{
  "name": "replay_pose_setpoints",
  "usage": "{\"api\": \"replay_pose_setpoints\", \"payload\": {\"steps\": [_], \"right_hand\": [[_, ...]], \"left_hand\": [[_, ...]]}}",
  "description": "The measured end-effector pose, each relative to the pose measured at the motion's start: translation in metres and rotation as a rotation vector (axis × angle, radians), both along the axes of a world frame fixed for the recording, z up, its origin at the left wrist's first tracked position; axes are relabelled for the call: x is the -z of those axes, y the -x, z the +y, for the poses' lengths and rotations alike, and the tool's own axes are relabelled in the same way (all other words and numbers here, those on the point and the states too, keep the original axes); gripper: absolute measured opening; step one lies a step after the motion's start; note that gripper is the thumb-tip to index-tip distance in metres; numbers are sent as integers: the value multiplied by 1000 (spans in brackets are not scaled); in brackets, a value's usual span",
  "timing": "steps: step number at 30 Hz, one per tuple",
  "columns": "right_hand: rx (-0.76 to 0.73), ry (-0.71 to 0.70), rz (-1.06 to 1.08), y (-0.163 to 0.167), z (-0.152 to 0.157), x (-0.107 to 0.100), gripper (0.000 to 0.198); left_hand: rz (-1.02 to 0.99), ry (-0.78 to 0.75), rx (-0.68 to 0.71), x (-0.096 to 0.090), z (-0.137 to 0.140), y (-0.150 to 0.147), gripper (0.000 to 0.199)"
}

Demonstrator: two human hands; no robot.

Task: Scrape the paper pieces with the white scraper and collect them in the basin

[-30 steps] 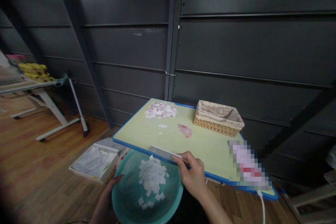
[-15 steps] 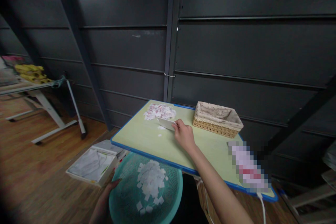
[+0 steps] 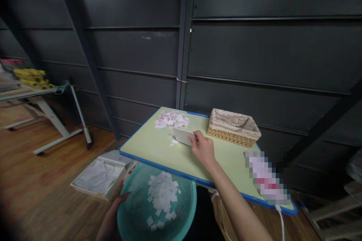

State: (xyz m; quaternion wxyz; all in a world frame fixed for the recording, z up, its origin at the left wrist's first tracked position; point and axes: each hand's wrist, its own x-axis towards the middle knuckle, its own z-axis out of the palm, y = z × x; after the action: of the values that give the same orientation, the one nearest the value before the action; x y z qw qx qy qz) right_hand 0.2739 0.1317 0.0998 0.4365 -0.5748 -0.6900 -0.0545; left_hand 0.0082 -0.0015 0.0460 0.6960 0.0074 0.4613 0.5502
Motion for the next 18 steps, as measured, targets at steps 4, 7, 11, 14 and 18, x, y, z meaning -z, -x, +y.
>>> {"api": "replay_pose_setpoints", "payload": {"steps": [4, 7, 11, 14, 18], "right_hand": [[24, -1, -11, 0, 0, 4, 24], [50, -15, -11, -1, 2, 4, 25], [58, -14, -36, -3, 1, 6, 25], [64, -50, 15, -1, -5, 7, 26], [10, -51, 62, 6, -13, 7, 25]], "left_hand": [[68, 48, 66, 6, 0, 2, 84], [78, 29, 88, 8, -1, 1, 79], [153, -22, 41, 7, -1, -2, 80], [135, 15, 41, 9, 0, 2, 81], [108, 79, 106, 14, 2, 8, 84]]}}
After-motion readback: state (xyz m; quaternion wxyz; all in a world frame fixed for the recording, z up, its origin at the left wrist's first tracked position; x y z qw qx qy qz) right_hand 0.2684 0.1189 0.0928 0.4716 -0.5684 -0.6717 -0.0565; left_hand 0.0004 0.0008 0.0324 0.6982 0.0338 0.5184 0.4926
